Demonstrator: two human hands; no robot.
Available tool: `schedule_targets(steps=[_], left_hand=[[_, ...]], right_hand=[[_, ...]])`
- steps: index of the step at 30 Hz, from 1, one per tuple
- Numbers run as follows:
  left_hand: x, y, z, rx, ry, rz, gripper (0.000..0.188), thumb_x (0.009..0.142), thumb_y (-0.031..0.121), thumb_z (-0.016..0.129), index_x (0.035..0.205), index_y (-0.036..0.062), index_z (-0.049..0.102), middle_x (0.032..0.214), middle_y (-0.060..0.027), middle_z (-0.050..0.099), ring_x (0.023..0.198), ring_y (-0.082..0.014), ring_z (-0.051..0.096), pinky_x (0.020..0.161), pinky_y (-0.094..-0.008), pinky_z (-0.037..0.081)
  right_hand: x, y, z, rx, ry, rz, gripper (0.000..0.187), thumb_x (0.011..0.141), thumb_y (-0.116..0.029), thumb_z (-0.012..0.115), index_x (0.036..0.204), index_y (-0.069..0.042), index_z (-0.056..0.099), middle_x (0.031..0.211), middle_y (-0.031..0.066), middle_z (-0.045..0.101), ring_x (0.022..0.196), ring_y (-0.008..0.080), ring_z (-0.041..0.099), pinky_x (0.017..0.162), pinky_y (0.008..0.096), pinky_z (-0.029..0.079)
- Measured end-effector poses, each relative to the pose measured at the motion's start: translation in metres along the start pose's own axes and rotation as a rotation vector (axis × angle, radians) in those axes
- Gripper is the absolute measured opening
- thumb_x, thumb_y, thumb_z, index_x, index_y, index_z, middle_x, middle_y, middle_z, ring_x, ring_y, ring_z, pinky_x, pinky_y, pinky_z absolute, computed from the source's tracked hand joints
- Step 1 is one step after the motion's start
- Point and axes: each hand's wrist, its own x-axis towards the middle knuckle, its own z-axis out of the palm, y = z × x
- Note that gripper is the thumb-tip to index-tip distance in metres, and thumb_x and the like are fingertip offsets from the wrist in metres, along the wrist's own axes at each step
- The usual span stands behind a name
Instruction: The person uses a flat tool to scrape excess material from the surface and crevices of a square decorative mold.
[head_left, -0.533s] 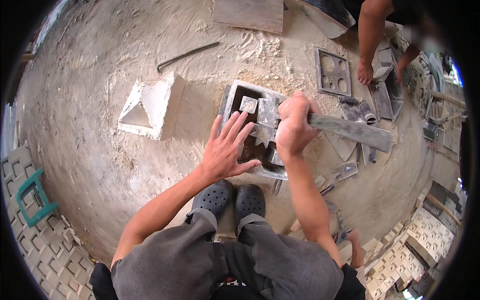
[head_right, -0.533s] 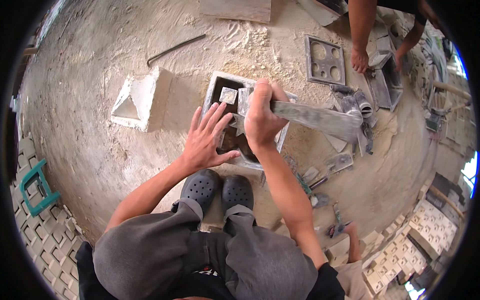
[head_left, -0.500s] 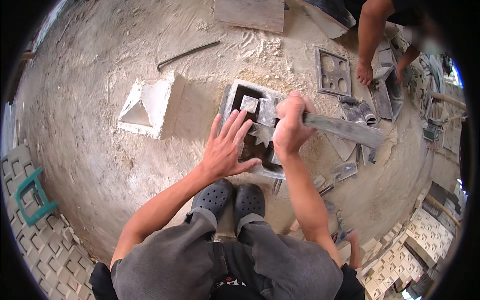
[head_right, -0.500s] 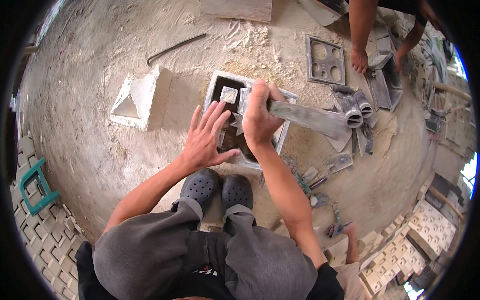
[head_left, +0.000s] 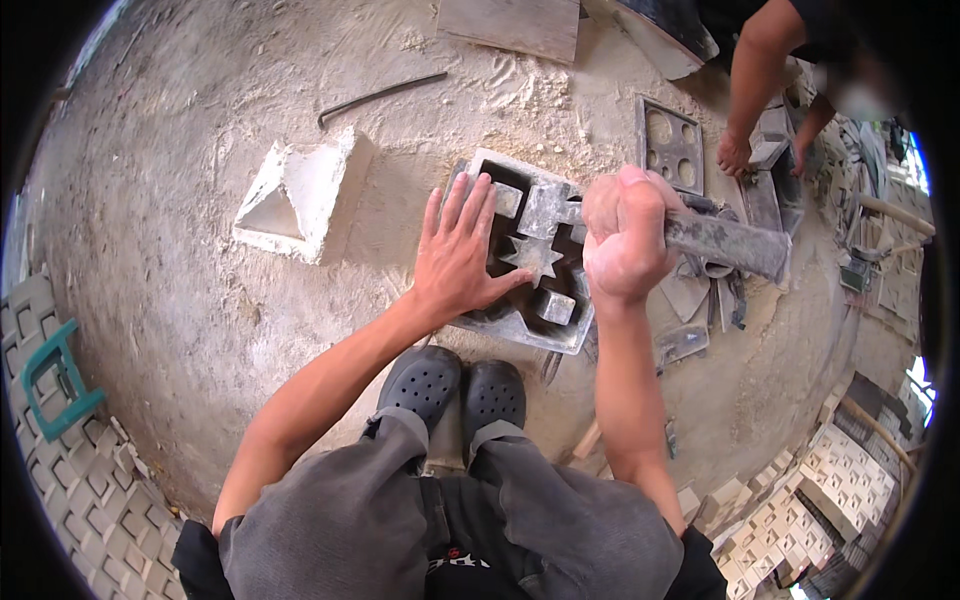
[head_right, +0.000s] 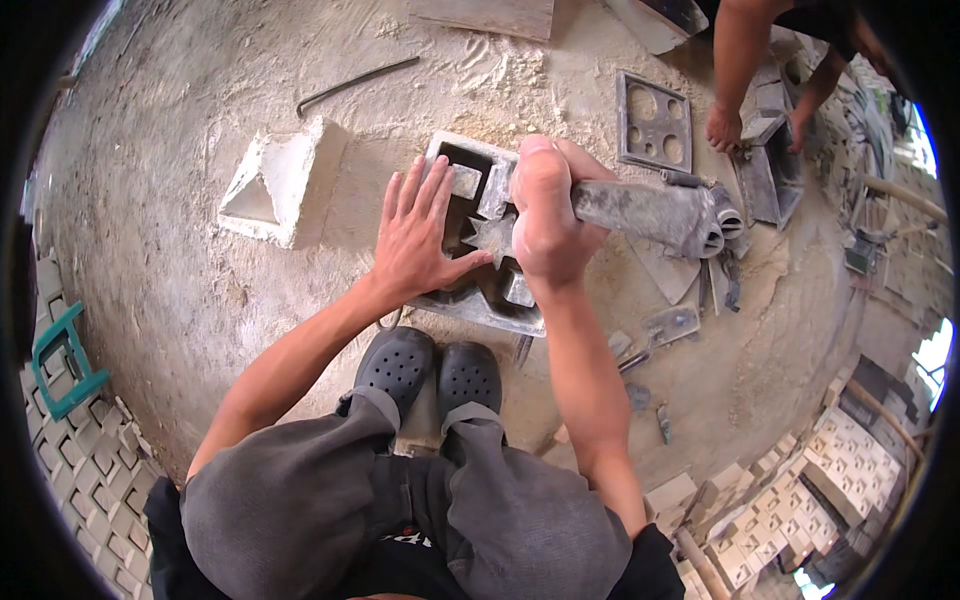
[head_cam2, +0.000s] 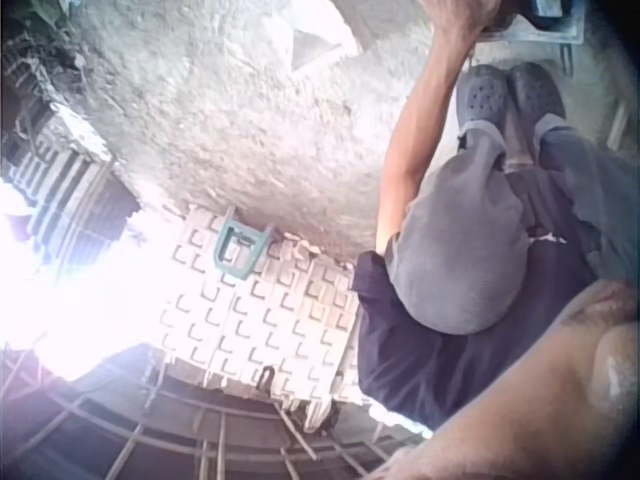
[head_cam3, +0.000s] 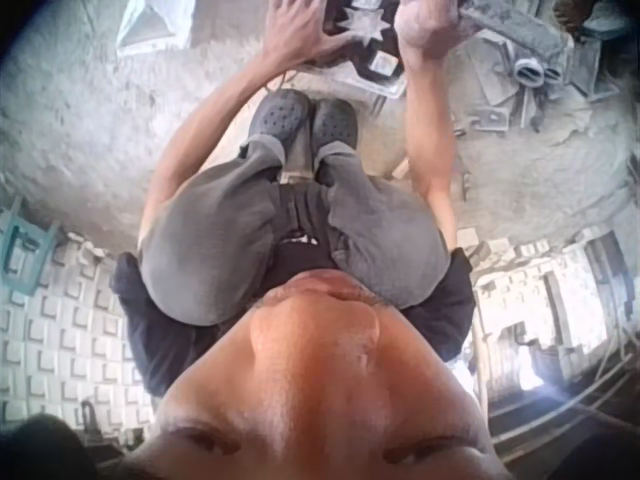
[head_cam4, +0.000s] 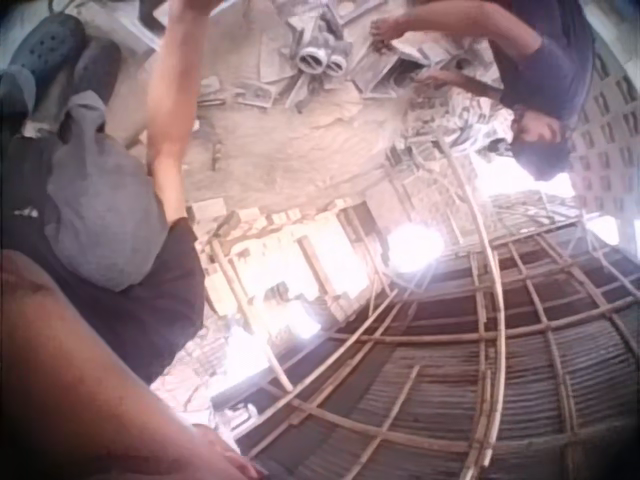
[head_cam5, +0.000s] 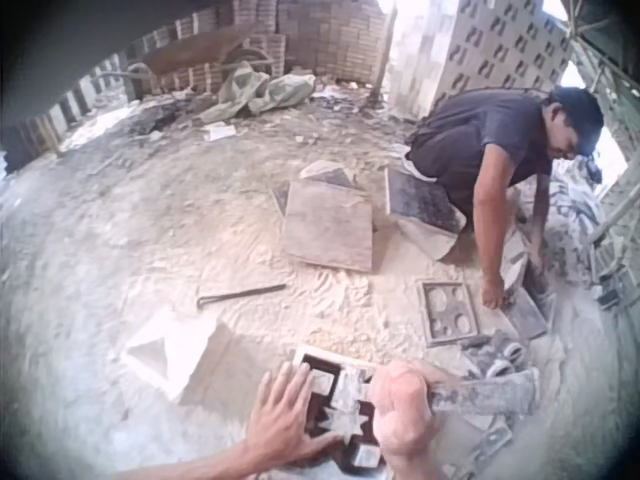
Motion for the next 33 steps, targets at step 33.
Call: schedule_targets(steps=[33], left_hand=[[-0.078,0.037,-0.011,0.009,-0.238,-0.032,0.108,0.084,0.066,0.057,0.144,-0.0169,0.020,0.153,-0.0351,0.016,0.147,-0.0449,0.010,0.120,-0.0507,0.008]], right_hand=[[-0.004,0.035,-0.015,-0.021,-0.021,0.045,0.036,0.090,-0.004,0.051,0.057,-0.009,0.040,0.050,-0.0037,0.035,0.042,0.0069,0.028,0.040,0.0282,0.022]])
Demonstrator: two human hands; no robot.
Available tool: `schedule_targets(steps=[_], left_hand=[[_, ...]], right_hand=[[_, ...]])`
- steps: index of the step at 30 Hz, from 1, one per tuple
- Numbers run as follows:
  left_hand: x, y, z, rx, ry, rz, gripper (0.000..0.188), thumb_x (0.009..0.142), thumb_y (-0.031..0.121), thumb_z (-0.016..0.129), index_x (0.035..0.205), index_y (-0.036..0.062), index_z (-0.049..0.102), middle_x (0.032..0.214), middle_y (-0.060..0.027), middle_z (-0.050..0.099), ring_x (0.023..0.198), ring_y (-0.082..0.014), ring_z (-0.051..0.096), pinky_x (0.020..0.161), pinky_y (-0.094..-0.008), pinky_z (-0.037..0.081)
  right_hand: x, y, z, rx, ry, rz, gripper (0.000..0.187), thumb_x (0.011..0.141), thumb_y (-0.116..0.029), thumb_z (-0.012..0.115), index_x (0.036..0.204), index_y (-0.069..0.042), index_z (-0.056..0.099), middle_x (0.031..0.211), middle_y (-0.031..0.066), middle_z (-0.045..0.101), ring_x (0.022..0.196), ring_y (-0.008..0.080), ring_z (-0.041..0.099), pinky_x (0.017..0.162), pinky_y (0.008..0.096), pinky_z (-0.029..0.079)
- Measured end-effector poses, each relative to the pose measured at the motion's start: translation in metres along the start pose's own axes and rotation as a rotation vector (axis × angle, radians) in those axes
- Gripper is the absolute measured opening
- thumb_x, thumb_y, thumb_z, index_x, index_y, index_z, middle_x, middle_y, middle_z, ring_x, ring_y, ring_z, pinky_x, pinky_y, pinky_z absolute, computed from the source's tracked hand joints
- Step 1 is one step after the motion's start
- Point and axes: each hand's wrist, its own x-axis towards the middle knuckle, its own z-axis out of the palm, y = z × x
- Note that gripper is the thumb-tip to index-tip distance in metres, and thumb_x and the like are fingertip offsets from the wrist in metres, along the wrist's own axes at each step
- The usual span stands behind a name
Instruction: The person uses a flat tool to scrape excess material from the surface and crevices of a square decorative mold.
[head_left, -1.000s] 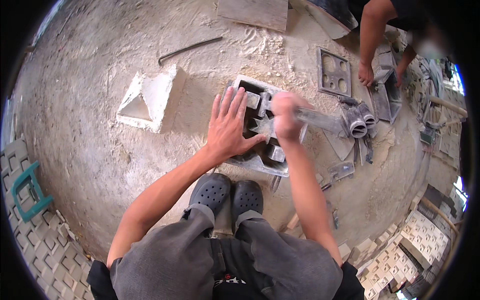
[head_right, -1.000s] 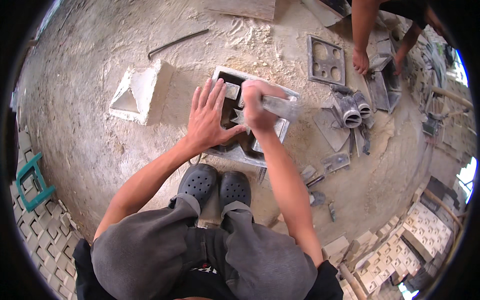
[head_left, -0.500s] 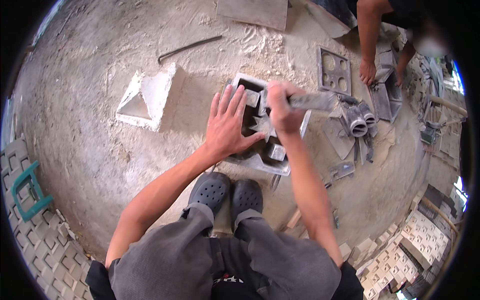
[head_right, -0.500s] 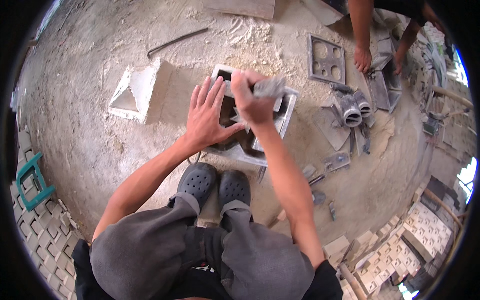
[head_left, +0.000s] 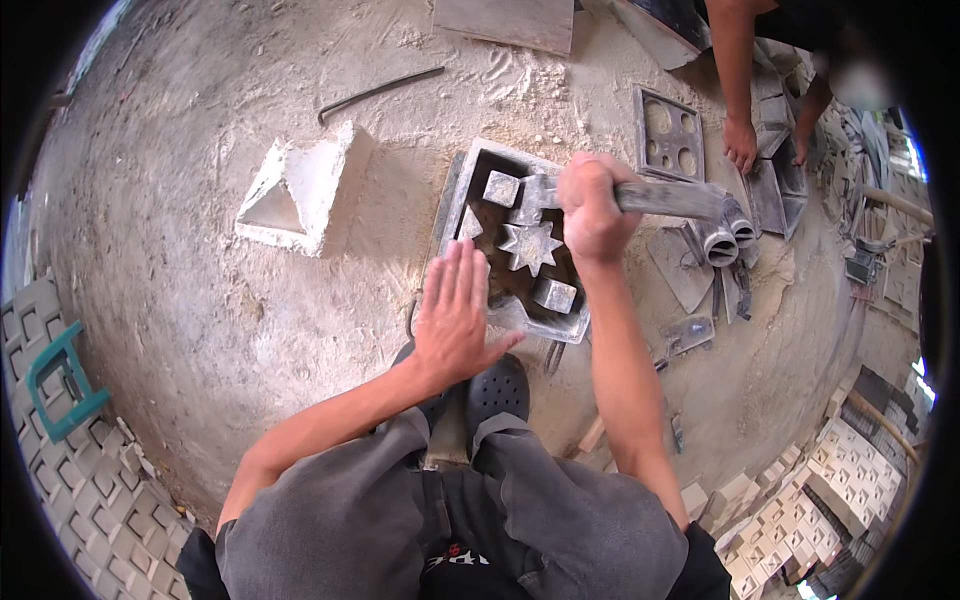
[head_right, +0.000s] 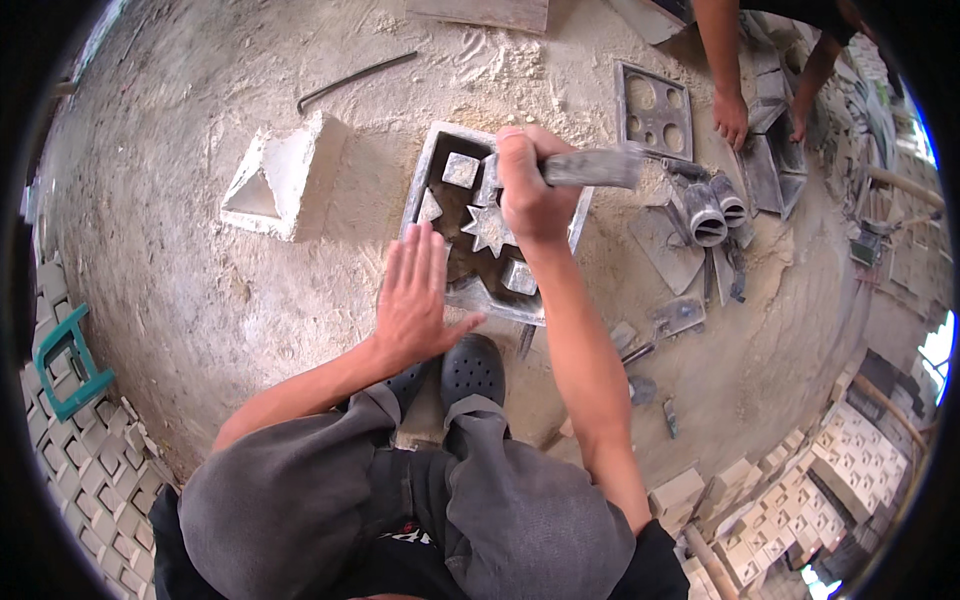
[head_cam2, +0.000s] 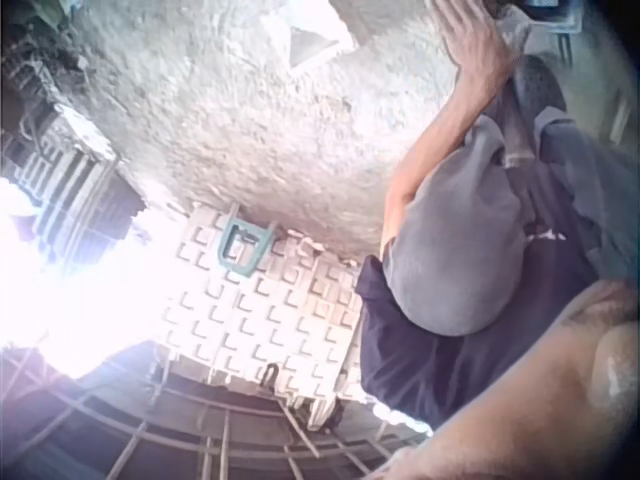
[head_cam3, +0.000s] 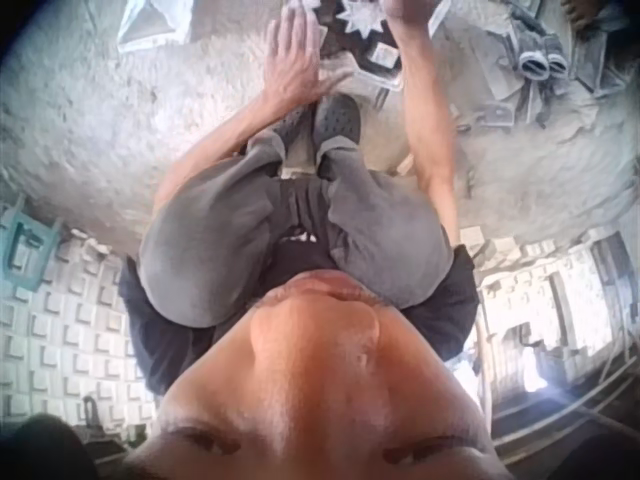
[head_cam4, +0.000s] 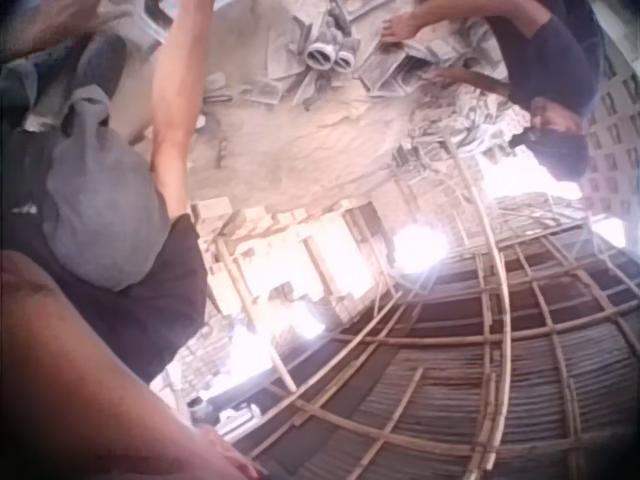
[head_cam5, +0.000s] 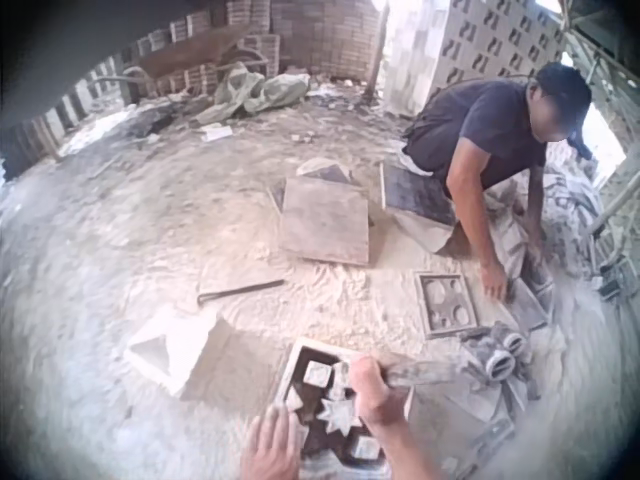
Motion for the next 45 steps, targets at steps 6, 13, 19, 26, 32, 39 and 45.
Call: schedule_targets(steps=[6,13,19,26,32,39,45], left_hand=[[0.008,0.009,0.006,-0.194,0.024,0.516,0.098,0.085,0.055,0.064,0.144,-0.0132,0.025,0.152,-0.0316,0.026,0.144,-0.0411,0.025,0.118,-0.0511,0.019],[0.009,-0.011,0.002,0.029,0.134,-0.006,0.108,0.080,0.063,0.064,0.145,-0.0140,0.025,0.155,-0.0314,0.019,0.147,-0.0424,0.012,0.119,-0.0523,0.008],[0.009,0.013,0.005,0.002,0.036,0.150,0.110,0.077,0.067,0.063,0.146,-0.0104,0.026,0.156,-0.0260,0.023,0.148,-0.0381,0.016,0.119,-0.0520,0.009],[0.058,0.005,0.013,-0.006,-0.091,0.646,0.091,0.085,0.062,0.055,0.147,-0.0011,0.033,0.155,-0.0177,0.030,0.147,-0.0286,0.023,0.120,-0.0432,0.015],[0.044,0.001,0.006,0.102,0.043,0.227,0.097,0.085,0.066,0.054,0.148,-0.0049,0.030,0.157,-0.0207,0.025,0.148,-0.0323,0.018,0.120,-0.0477,0.008],[0.038,-0.013,-0.007,0.085,0.200,-0.023,0.108,0.080,0.067,0.060,0.147,-0.0093,0.025,0.156,-0.0282,0.018,0.148,-0.0386,0.012,0.119,-0.0533,0.005],[0.059,-0.018,-0.004,0.031,0.178,-0.012,0.110,0.078,0.070,0.061,0.148,-0.0068,0.025,0.157,-0.0277,0.017,0.148,-0.0384,0.010,0.119,-0.0523,0.007]], right_hand=[[-0.013,0.023,-0.011,-0.129,-0.001,-0.008,0.034,0.088,-0.010,0.061,0.057,-0.006,0.047,0.054,-0.0064,0.041,0.050,0.0049,0.033,0.046,0.0280,0.026],[-0.002,-0.014,0.004,0.027,-0.053,0.007,0.038,0.091,-0.007,0.060,0.058,-0.006,0.040,0.058,-0.0071,0.039,0.054,0.0029,0.032,0.048,0.0267,0.024],[-0.011,0.021,-0.012,-0.162,-0.070,0.024,0.034,0.090,-0.009,0.061,0.059,-0.005,0.047,0.054,-0.0057,0.042,0.053,0.0034,0.035,0.048,0.0253,0.026],[0.011,-0.030,-0.007,0.231,-0.120,-0.081,0.034,0.090,-0.005,0.052,0.057,-0.006,0.043,0.051,-0.0045,0.037,0.044,0.0054,0.030,0.041,0.0271,0.022],[0.010,-0.079,-0.026,0.373,-0.100,-0.174,0.031,0.088,-0.003,0.049,0.058,-0.005,0.040,0.046,-0.0022,0.031,0.039,0.0078,0.023,0.040,0.0285,0.019],[0.000,-0.047,-0.015,0.019,-0.184,-0.189,0.023,0.085,-0.004,0.052,0.063,0.002,0.053,0.056,0.0037,0.054,0.045,0.0089,0.045,0.044,0.0265,0.036],[0.012,0.007,-0.012,-0.168,-0.383,-0.201,0.025,0.089,-0.010,0.058,0.067,0.003,0.061,0.059,0.0037,0.060,0.048,0.0116,0.050,0.045,0.0294,0.039]])
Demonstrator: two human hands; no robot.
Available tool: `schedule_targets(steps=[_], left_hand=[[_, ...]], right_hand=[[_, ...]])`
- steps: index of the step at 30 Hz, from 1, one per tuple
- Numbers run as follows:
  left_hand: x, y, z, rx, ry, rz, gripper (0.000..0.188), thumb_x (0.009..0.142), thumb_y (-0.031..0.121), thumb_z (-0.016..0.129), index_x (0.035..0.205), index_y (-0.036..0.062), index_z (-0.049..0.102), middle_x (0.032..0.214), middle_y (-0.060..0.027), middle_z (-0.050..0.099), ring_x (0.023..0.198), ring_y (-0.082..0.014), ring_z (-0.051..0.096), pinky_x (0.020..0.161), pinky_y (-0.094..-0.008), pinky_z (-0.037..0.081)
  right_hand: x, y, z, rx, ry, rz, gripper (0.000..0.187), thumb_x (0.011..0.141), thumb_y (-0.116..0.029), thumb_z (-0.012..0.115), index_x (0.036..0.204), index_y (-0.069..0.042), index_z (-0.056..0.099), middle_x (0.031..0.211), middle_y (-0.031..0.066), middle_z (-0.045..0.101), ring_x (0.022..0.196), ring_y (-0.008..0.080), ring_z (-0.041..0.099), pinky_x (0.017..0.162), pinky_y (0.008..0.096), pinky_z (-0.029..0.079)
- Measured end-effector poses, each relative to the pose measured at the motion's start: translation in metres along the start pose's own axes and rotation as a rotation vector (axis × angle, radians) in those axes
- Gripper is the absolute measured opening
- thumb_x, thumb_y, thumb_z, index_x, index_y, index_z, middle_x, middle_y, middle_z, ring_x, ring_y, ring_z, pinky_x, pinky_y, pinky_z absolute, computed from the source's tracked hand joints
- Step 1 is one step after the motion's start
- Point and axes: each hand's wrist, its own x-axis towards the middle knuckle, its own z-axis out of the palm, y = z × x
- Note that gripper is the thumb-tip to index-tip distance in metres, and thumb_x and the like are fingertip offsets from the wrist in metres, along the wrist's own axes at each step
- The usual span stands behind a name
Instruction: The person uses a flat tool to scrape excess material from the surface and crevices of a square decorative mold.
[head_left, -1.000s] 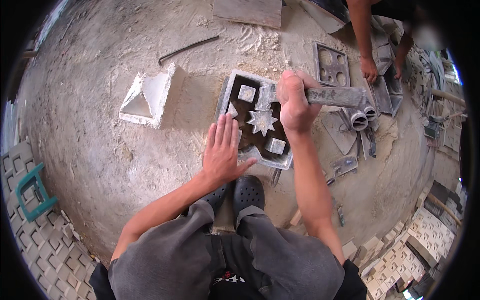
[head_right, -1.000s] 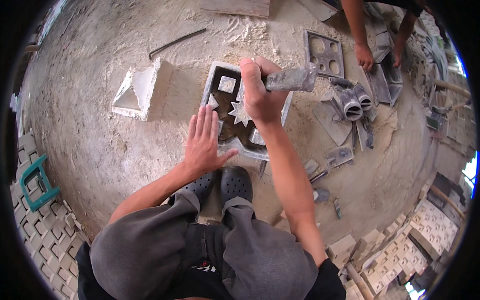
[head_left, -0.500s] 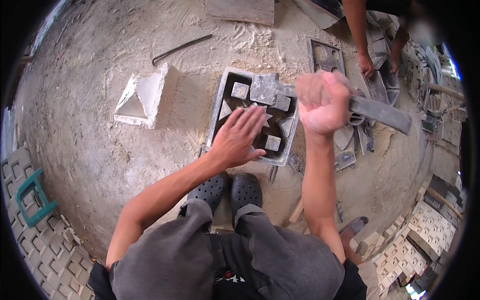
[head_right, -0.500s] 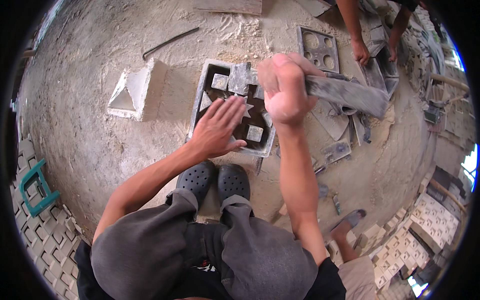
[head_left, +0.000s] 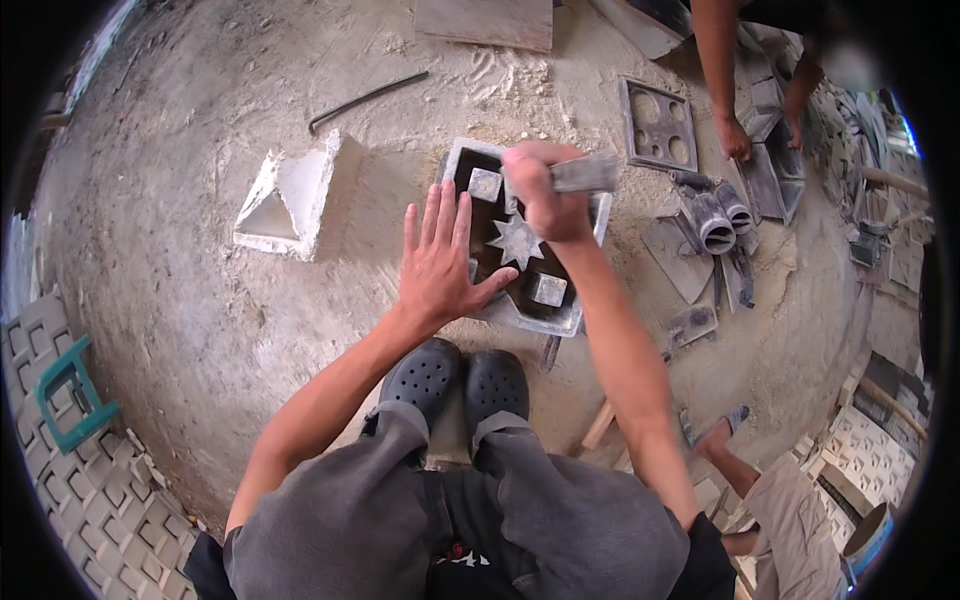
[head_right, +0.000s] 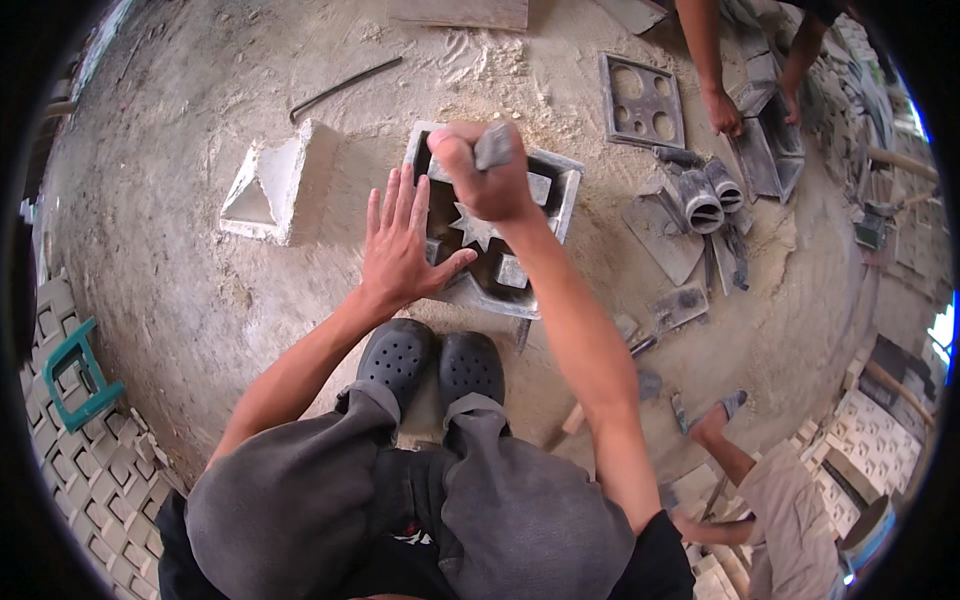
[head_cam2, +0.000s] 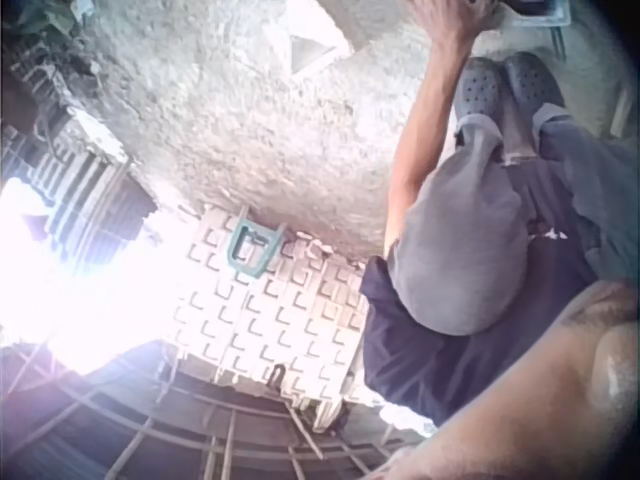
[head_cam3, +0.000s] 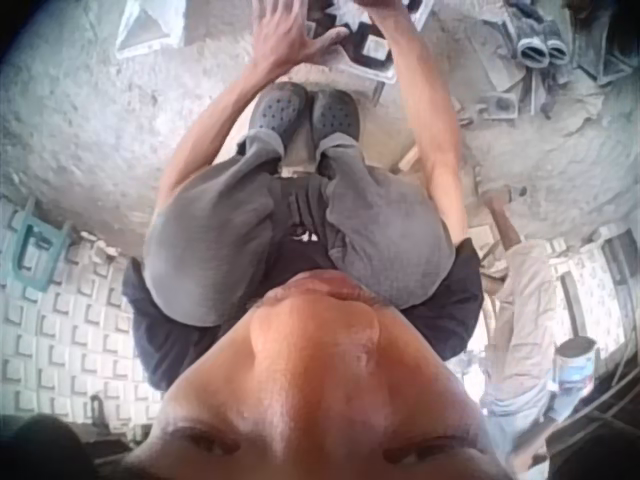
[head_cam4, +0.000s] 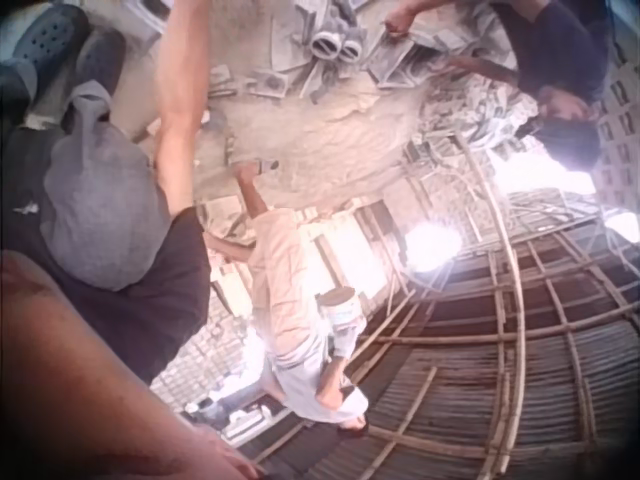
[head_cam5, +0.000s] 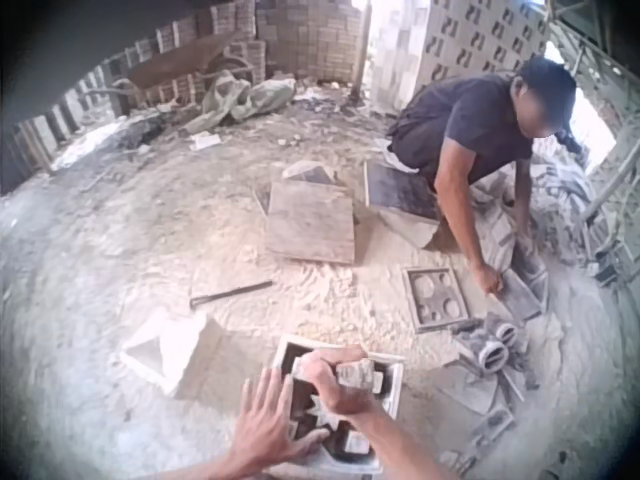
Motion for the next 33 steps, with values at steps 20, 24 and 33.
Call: schedule_targets(steps=[20,24,33], left_hand=[[-0.002,0.000,-0.003,0.035,-0.021,0.037,0.099,0.081,0.066,0.059,0.149,0.0000,0.031,0.158,-0.0137,0.025,0.148,-0.0392,0.012,0.118,-0.0539,0.011],[0.000,0.002,-0.004,0.028,-0.017,0.041,0.099,0.081,0.067,0.059,0.148,-0.0003,0.032,0.158,-0.0136,0.025,0.148,-0.0391,0.012,0.118,-0.0538,0.011],[-0.006,-0.008,-0.006,-0.053,0.012,0.022,0.108,0.078,0.068,0.063,0.149,-0.0038,0.026,0.157,-0.0189,0.024,0.148,-0.0386,0.013,0.118,-0.0512,0.013]], right_hand=[[0.009,-0.069,-0.040,0.087,-0.151,0.038,0.039,0.082,-0.028,0.051,0.057,0.001,0.044,0.049,0.0053,0.031,0.043,0.0181,0.031,0.044,0.0362,0.025],[0.001,-0.042,-0.039,-0.004,-0.224,0.054,0.039,0.084,-0.026,0.051,0.057,0.000,0.041,0.049,0.0050,0.032,0.043,0.0184,0.029,0.043,0.0358,0.025],[0.007,-0.008,-0.021,0.089,-0.056,0.111,0.039,0.092,-0.017,0.050,0.058,-0.002,0.038,0.051,0.0035,0.037,0.044,0.0119,0.034,0.044,0.0334,0.024]])
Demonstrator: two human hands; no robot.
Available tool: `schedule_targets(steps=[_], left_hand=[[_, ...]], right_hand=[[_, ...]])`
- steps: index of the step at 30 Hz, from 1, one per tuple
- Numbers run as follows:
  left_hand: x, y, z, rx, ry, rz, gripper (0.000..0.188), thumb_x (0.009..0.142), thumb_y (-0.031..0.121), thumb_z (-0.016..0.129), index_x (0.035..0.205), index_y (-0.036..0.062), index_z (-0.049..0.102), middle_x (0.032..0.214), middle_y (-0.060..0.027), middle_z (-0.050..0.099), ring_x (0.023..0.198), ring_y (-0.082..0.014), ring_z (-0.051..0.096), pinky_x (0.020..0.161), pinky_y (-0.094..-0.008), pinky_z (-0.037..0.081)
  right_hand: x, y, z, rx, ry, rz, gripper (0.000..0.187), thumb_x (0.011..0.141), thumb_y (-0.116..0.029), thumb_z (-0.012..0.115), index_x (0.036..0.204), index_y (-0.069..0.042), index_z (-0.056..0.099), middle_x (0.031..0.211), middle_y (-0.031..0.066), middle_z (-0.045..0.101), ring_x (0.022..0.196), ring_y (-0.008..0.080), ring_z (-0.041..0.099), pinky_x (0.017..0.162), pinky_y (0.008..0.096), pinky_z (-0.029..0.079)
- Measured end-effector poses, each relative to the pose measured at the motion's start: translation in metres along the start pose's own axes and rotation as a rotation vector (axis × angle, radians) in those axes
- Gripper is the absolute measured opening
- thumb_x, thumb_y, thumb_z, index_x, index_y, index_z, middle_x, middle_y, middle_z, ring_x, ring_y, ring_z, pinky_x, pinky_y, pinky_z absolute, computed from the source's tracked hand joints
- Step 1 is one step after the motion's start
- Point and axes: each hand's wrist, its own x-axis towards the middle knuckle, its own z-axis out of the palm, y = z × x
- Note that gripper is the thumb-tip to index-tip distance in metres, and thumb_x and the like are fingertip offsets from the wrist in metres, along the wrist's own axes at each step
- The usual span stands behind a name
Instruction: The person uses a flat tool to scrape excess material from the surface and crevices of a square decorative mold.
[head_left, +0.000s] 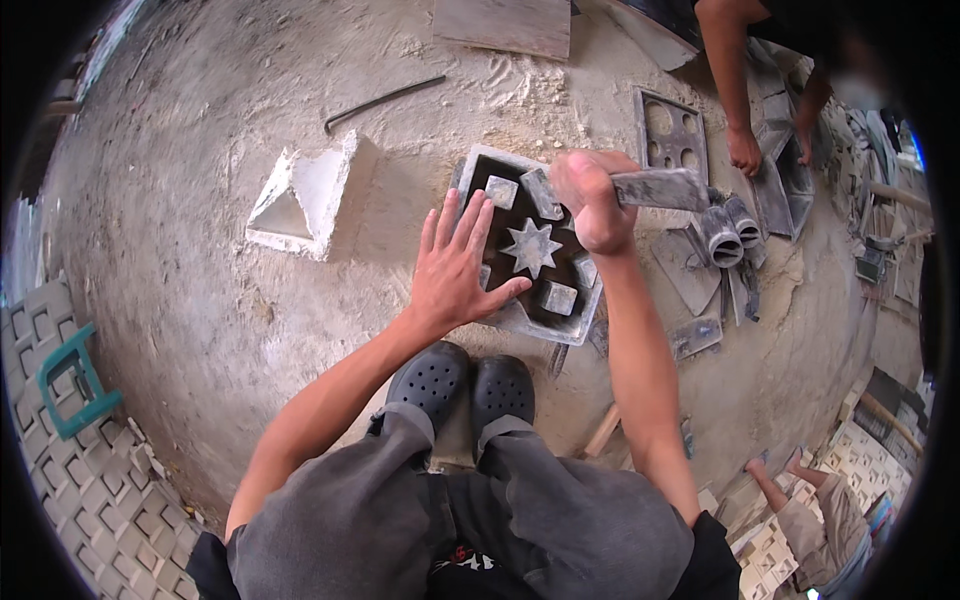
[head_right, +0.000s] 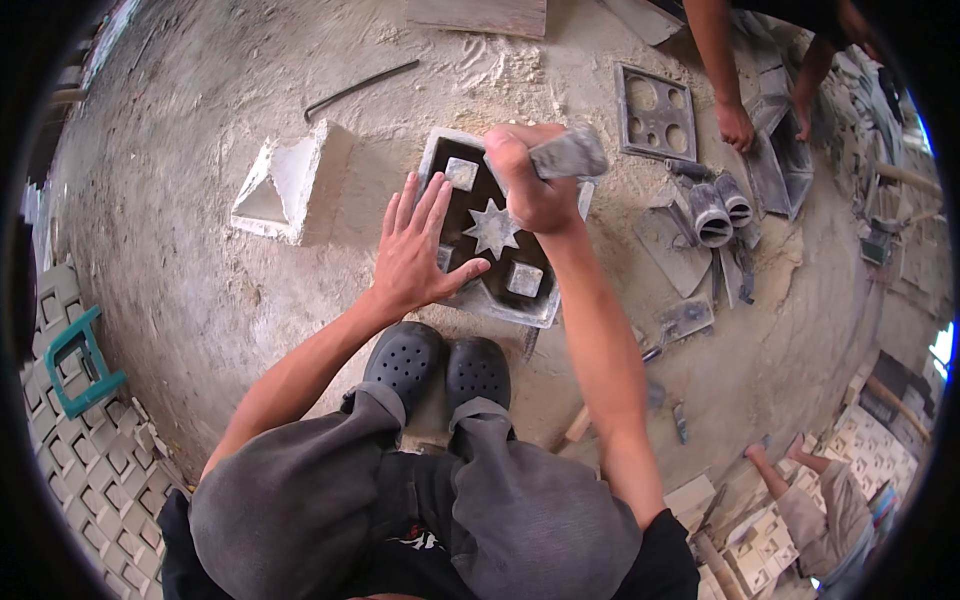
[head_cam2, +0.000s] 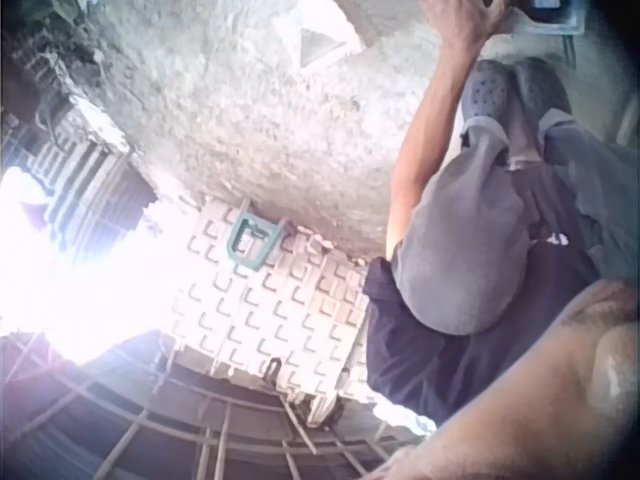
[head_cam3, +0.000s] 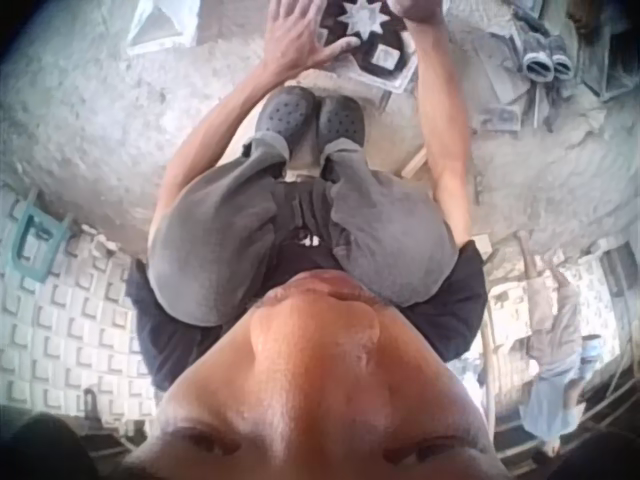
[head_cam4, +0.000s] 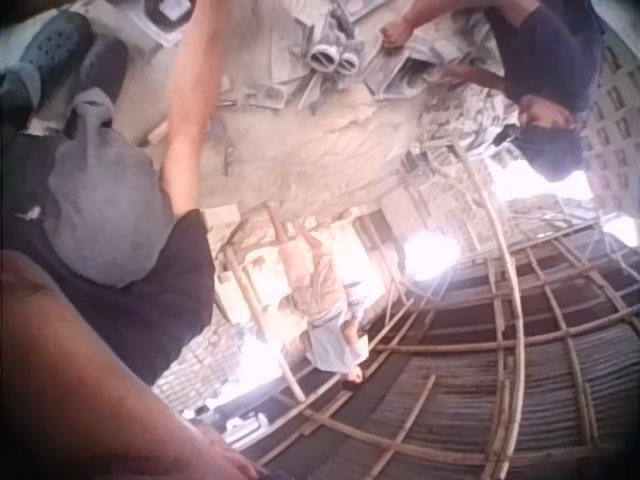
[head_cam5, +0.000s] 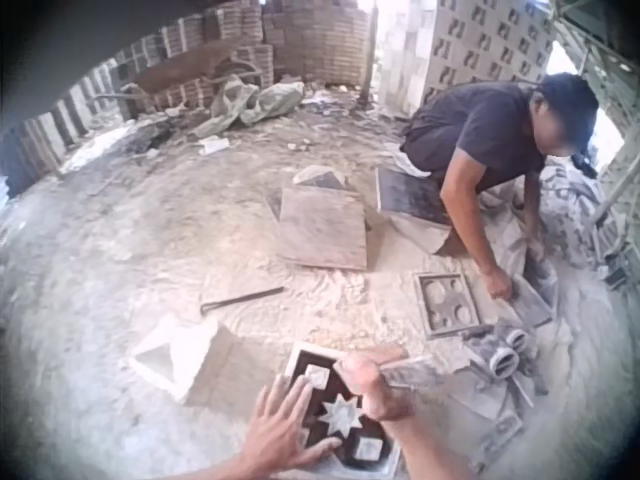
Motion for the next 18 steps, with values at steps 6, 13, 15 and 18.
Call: schedule_targets(steps=[6,13,15,18], left_hand=[[0.000,0.000,0.003,-0.118,0.090,-0.027,0.121,0.074,0.065,0.071,0.151,-0.0055,0.011,0.156,-0.0296,0.011,0.147,-0.0407,0.013,0.118,-0.0500,0.015],[0.000,0.001,0.005,-0.173,0.098,-0.065,0.122,0.072,0.064,0.073,0.149,-0.0088,0.012,0.155,-0.0303,0.015,0.146,-0.0408,0.017,0.117,-0.0481,0.018],[0.001,0.002,0.007,-0.210,0.110,-0.067,0.122,0.072,0.063,0.073,0.149,-0.0098,0.012,0.155,-0.0303,0.017,0.146,-0.0404,0.018,0.118,-0.0468,0.019],[-0.007,-0.008,0.009,-0.267,0.136,-0.121,0.121,0.073,0.061,0.074,0.148,-0.0102,0.012,0.154,-0.0304,0.018,0.144,-0.0400,0.021,0.118,-0.0441,0.020]], right_hand=[[-0.002,0.032,0.002,0.224,0.120,0.061,0.046,0.096,-0.021,0.048,0.056,-0.009,0.031,0.052,-0.0051,0.030,0.045,0.0069,0.024,0.043,0.0296,0.018],[-0.008,0.018,0.018,0.183,0.216,0.021,0.043,0.095,-0.019,0.047,0.056,-0.010,0.030,0.051,-0.0050,0.028,0.044,0.0072,0.023,0.043,0.0293,0.018],[-0.009,0.041,0.014,0.069,0.191,0.059,0.044,0.097,-0.021,0.048,0.058,-0.008,0.033,0.052,-0.0056,0.030,0.047,0.0061,0.025,0.044,0.0287,0.019],[-0.003,0.026,0.019,0.161,0.194,0.049,0.044,0.098,-0.021,0.047,0.058,-0.010,0.032,0.052,-0.0057,0.028,0.047,0.0054,0.027,0.044,0.0275,0.019]])
